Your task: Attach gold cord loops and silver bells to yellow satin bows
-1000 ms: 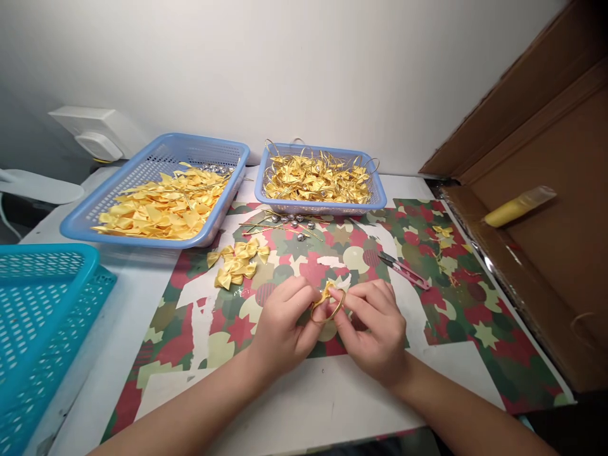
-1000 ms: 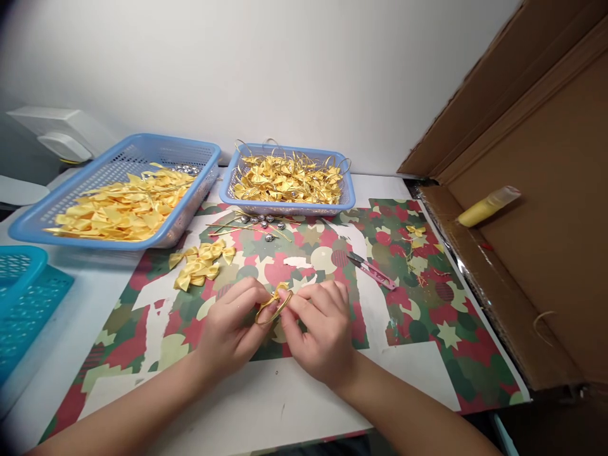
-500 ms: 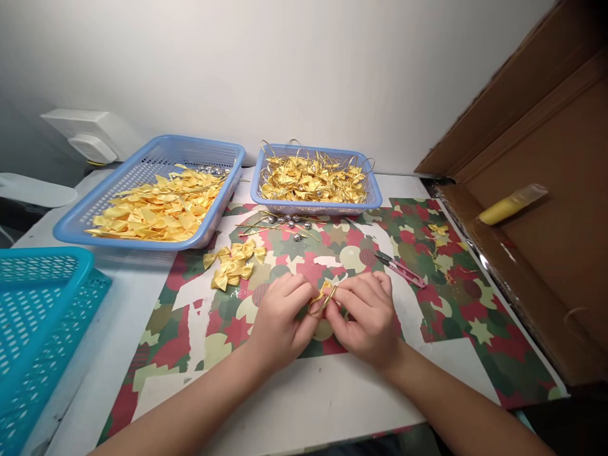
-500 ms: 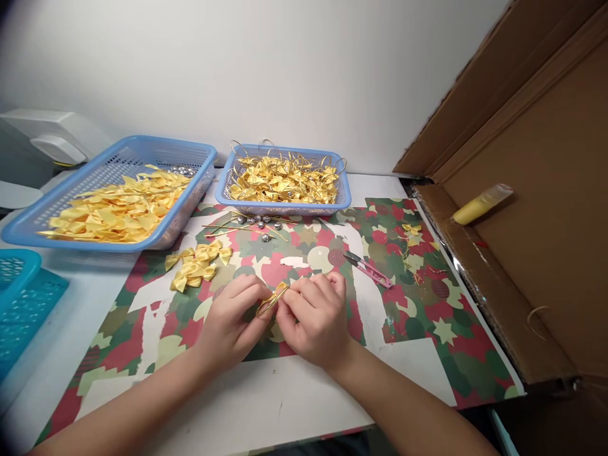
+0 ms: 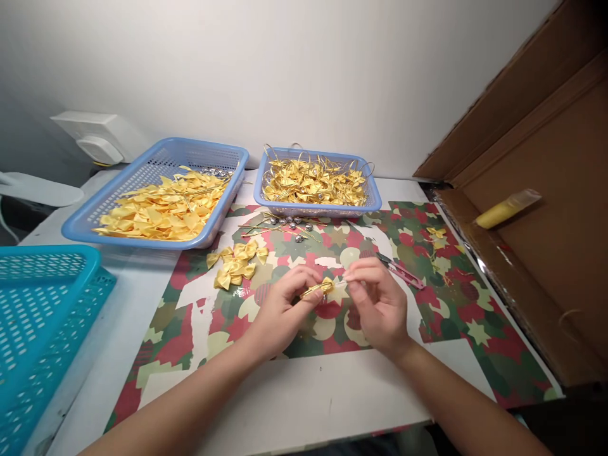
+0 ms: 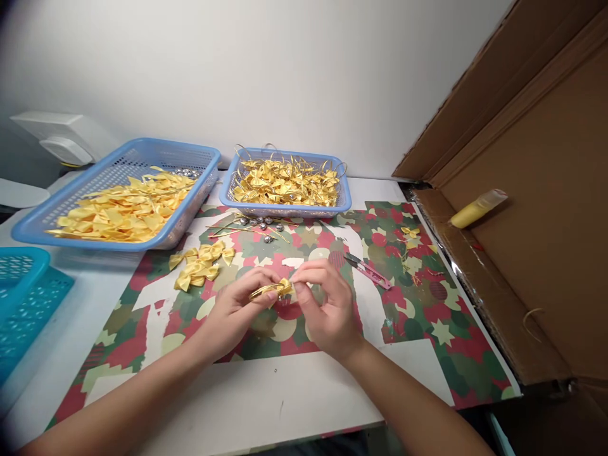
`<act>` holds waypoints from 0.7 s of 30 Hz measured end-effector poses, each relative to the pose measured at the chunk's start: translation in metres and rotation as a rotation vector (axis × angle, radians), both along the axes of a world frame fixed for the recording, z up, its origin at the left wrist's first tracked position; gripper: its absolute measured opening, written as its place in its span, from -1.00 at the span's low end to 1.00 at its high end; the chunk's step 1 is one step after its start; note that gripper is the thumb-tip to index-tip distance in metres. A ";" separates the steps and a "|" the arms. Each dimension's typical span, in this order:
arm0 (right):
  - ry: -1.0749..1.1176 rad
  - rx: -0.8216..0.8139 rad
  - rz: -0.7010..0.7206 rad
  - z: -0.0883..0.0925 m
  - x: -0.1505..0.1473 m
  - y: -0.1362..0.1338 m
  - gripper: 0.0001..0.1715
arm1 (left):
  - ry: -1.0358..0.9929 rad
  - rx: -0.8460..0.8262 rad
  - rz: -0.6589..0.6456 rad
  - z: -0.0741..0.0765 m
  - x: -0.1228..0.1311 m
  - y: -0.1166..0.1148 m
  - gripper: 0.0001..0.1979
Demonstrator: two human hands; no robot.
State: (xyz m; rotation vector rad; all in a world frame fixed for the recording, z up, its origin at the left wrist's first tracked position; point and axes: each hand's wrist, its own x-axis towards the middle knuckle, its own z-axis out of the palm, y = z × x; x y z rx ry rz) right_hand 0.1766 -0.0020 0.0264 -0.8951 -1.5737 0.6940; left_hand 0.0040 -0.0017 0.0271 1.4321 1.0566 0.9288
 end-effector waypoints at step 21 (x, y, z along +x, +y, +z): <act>0.379 -0.132 0.116 0.019 0.022 0.003 -0.88 | -0.132 -0.320 0.033 0.003 0.004 0.004 -0.73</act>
